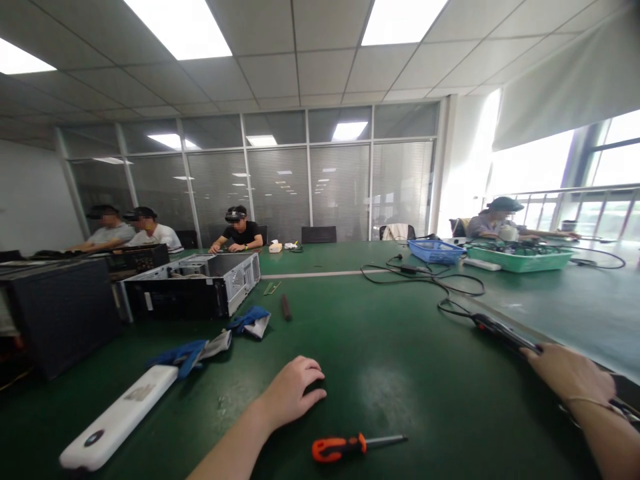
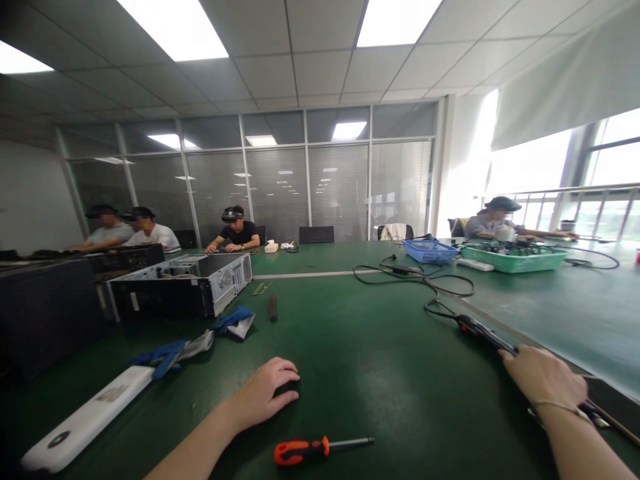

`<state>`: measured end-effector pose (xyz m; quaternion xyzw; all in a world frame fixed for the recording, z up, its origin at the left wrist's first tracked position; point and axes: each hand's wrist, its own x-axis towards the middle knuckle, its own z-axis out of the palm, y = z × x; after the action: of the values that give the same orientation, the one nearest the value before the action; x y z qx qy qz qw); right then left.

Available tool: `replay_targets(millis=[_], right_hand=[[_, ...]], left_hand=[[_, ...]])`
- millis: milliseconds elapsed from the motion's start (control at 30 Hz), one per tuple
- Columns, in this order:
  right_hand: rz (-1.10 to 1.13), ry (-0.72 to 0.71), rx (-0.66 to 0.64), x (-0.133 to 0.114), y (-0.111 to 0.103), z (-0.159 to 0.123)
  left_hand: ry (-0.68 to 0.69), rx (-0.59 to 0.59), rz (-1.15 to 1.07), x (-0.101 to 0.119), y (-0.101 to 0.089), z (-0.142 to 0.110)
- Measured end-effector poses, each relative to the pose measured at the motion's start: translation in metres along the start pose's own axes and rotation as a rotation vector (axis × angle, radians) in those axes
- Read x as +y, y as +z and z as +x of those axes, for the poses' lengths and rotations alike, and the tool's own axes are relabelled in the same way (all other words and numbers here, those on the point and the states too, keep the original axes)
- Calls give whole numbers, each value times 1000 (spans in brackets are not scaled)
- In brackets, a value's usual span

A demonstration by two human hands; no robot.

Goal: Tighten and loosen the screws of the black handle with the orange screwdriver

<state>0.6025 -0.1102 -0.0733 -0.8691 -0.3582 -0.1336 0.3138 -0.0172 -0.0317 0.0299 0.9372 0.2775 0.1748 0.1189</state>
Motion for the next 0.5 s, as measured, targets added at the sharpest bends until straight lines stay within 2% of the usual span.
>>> replay_targets(millis=[100, 400, 500], right_hand=[[-93, 69, -14, -3, 1, -3], [-208, 36, 27, -42, -35, -13], [-233, 3, 36, -51, -38, -16]], left_hand=[[-8, 3, -2, 1, -1, -1], [-38, -11, -41, -1, -2, 0], [-40, -20, -43, 0, -3, 1]])
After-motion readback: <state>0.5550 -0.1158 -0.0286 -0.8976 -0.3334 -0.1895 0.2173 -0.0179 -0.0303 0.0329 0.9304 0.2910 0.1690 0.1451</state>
